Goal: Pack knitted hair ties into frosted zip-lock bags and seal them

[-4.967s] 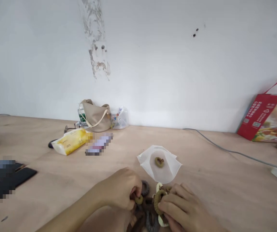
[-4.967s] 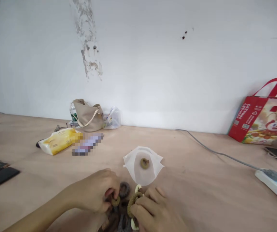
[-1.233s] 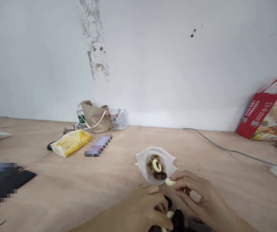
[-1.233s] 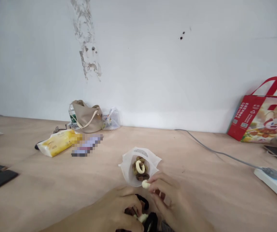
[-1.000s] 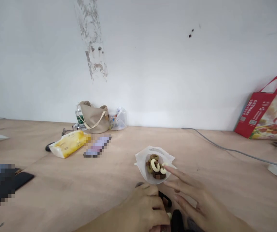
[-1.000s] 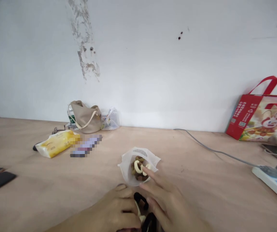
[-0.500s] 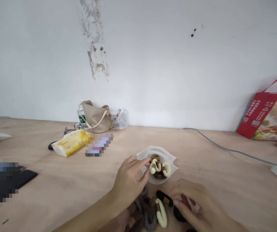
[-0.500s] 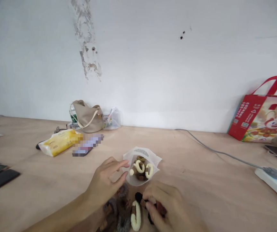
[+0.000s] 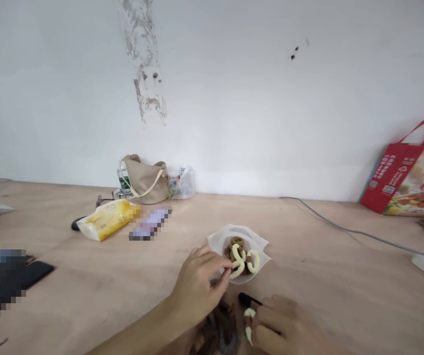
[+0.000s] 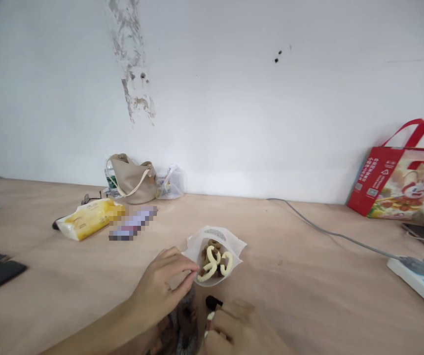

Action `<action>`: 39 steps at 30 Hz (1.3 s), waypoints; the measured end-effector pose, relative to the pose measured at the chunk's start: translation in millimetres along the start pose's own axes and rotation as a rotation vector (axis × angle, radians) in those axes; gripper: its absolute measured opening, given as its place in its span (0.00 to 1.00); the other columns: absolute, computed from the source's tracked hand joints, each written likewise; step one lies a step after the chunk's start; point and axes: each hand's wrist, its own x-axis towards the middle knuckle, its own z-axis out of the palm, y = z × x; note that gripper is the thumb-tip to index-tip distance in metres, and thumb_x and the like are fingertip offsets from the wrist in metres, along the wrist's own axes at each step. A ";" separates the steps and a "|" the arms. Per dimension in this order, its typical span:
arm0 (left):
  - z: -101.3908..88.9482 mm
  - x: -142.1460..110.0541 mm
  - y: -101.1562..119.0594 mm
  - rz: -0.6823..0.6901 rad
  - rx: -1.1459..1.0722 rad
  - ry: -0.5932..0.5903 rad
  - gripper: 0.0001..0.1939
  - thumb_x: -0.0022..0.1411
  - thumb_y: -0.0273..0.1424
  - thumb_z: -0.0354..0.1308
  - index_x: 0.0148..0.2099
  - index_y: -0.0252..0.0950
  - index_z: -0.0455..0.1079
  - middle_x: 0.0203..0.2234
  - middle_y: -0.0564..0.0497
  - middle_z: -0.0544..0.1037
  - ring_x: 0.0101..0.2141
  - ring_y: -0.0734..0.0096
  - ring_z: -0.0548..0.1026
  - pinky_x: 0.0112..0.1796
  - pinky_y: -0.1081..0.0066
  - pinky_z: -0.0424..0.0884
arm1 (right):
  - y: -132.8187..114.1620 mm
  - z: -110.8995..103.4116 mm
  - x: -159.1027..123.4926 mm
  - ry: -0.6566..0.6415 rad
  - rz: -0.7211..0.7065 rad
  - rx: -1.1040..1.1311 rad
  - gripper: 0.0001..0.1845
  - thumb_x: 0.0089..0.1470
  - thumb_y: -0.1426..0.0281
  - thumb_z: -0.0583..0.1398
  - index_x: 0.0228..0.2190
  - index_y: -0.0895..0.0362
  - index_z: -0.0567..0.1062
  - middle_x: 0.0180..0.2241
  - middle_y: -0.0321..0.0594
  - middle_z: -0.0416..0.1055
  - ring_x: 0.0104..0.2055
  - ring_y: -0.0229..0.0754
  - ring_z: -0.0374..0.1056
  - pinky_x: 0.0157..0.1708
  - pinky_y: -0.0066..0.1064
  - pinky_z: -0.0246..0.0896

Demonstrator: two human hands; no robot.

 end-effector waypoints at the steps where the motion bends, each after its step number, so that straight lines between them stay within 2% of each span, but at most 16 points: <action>1: -0.4 0.0 -0.3 0.001 0.002 -0.001 0.10 0.57 0.21 0.53 0.32 0.39 0.73 0.25 0.53 0.80 0.29 0.67 0.74 0.33 0.67 0.68 | 1.9 -4.7 -0.2 0.022 0.028 -0.020 0.18 0.65 0.73 0.46 0.26 0.54 0.68 0.25 0.33 0.72 0.25 0.35 0.67 0.27 0.25 0.61; 3: -1.0 0.1 -0.8 -0.003 0.010 -0.003 0.09 0.57 0.21 0.54 0.32 0.39 0.73 0.25 0.53 0.80 0.30 0.66 0.74 0.33 0.67 0.69 | 6.5 -12.4 -0.6 0.050 0.098 -0.111 0.14 0.62 0.77 0.47 0.40 0.55 0.71 0.37 0.41 0.76 0.36 0.39 0.71 0.36 0.27 0.65; 4: -1.2 0.2 -1.1 -0.005 0.014 -0.004 0.09 0.57 0.21 0.54 0.32 0.39 0.73 0.25 0.52 0.80 0.30 0.66 0.74 0.33 0.67 0.69 | 8.6 -14.7 -0.7 0.054 0.133 -0.160 0.16 0.60 0.78 0.48 0.46 0.56 0.69 0.43 0.45 0.75 0.43 0.41 0.71 0.41 0.30 0.65; 6: -1.4 0.5 -1.8 -0.011 0.019 -0.010 0.09 0.56 0.21 0.54 0.32 0.38 0.73 0.26 0.52 0.80 0.30 0.66 0.74 0.33 0.67 0.69 | 11.3 -16.9 -0.5 0.046 0.185 -0.198 0.19 0.59 0.78 0.49 0.50 0.57 0.67 0.47 0.47 0.73 0.46 0.44 0.70 0.45 0.33 0.63; 9: -2.1 0.7 -2.1 -0.025 0.031 -0.044 0.09 0.55 0.20 0.54 0.31 0.38 0.73 0.26 0.53 0.80 0.29 0.67 0.74 0.33 0.68 0.69 | 10.8 -17.3 1.6 -0.001 0.222 -0.081 0.14 0.56 0.80 0.51 0.39 0.54 0.71 0.35 0.39 0.76 0.34 0.41 0.72 0.36 0.31 0.62; 11: -3.6 0.3 -0.9 -0.033 0.040 -0.117 0.10 0.54 0.19 0.54 0.30 0.38 0.73 0.23 0.53 0.78 0.27 0.68 0.74 0.31 0.70 0.68 | 8.9 -17.2 3.4 -0.065 0.232 -0.012 0.13 0.54 0.81 0.52 0.34 0.53 0.70 0.29 0.34 0.74 0.29 0.39 0.70 0.33 0.29 0.59; 14: -6.8 -1.2 2.9 0.009 -0.021 -0.376 0.09 0.51 0.19 0.57 0.30 0.39 0.73 0.23 0.56 0.78 0.27 0.71 0.75 0.32 0.74 0.69 | 7.4 -13.8 4.4 -0.131 0.266 0.018 0.12 0.52 0.81 0.55 0.33 0.52 0.70 0.29 0.31 0.74 0.30 0.39 0.69 0.32 0.29 0.56; 17: -9.5 -2.9 6.4 0.097 -0.127 -0.610 0.09 0.46 0.22 0.65 0.31 0.39 0.74 0.27 0.57 0.79 0.32 0.71 0.76 0.35 0.76 0.70 | 8.3 -4.1 1.4 -0.126 0.272 -0.004 0.14 0.47 0.82 0.58 0.32 0.51 0.69 0.29 0.28 0.74 0.29 0.40 0.68 0.30 0.30 0.52; 22: -11.8 -3.5 5.3 0.152 -0.098 -0.691 0.16 0.41 0.31 0.74 0.33 0.39 0.74 0.31 0.56 0.79 0.35 0.67 0.76 0.35 0.75 0.69 | 8.6 7.7 -6.9 -0.056 0.229 -0.026 0.11 0.45 0.82 0.56 0.26 0.52 0.66 0.24 0.29 0.70 0.26 0.38 0.64 0.29 0.30 0.49; 25: -12.2 -2.9 2.6 0.136 -0.075 -0.747 0.18 0.40 0.31 0.74 0.36 0.40 0.74 0.32 0.55 0.79 0.36 0.65 0.76 0.36 0.73 0.69 | 8.2 0.0 -4.9 0.042 0.196 -0.003 0.10 0.47 0.81 0.52 0.26 0.53 0.64 0.22 0.30 0.67 0.25 0.37 0.62 0.29 0.29 0.50; 29: -14.1 -0.8 2.4 0.052 -0.111 -0.803 0.12 0.48 0.26 0.70 0.37 0.39 0.75 0.33 0.54 0.79 0.37 0.67 0.76 0.37 0.75 0.69 | 18.9 -15.3 15.1 0.134 0.186 -0.065 0.11 0.55 0.81 0.50 0.27 0.54 0.65 0.25 0.33 0.68 0.27 0.37 0.63 0.31 0.29 0.52; 32: -17.5 0.7 5.3 0.009 -0.138 -0.769 0.09 0.50 0.24 0.68 0.36 0.38 0.76 0.31 0.54 0.79 0.33 0.70 0.76 0.35 0.77 0.69 | 33.5 -17.5 34.8 0.113 0.184 -0.255 0.11 0.56 0.81 0.51 0.28 0.55 0.67 0.27 0.36 0.70 0.28 0.41 0.63 0.31 0.32 0.52; 34: -18.2 0.6 6.4 -0.003 -0.149 -0.688 0.08 0.51 0.23 0.67 0.35 0.38 0.75 0.30 0.54 0.79 0.32 0.70 0.77 0.36 0.76 0.70 | 40.3 -14.5 40.7 0.110 0.179 -0.309 0.12 0.55 0.82 0.51 0.29 0.55 0.69 0.29 0.38 0.72 0.29 0.41 0.65 0.31 0.32 0.53; 36: -15.2 -0.6 5.2 -0.025 -0.153 -0.533 0.07 0.52 0.23 0.65 0.34 0.37 0.74 0.30 0.54 0.79 0.32 0.70 0.77 0.37 0.75 0.71 | 42.1 -10.4 36.1 0.117 0.180 -0.289 0.11 0.57 0.81 0.51 0.30 0.55 0.69 0.29 0.38 0.72 0.29 0.40 0.66 0.32 0.31 0.55; 39: -4.3 -2.8 -0.6 -0.080 -0.116 -0.218 0.06 0.55 0.20 0.59 0.31 0.36 0.71 0.30 0.52 0.79 0.32 0.70 0.77 0.36 0.74 0.73 | 37.5 -7.4 12.5 0.093 0.198 -0.203 0.12 0.60 0.77 0.50 0.31 0.54 0.70 0.30 0.38 0.73 0.30 0.40 0.68 0.33 0.30 0.59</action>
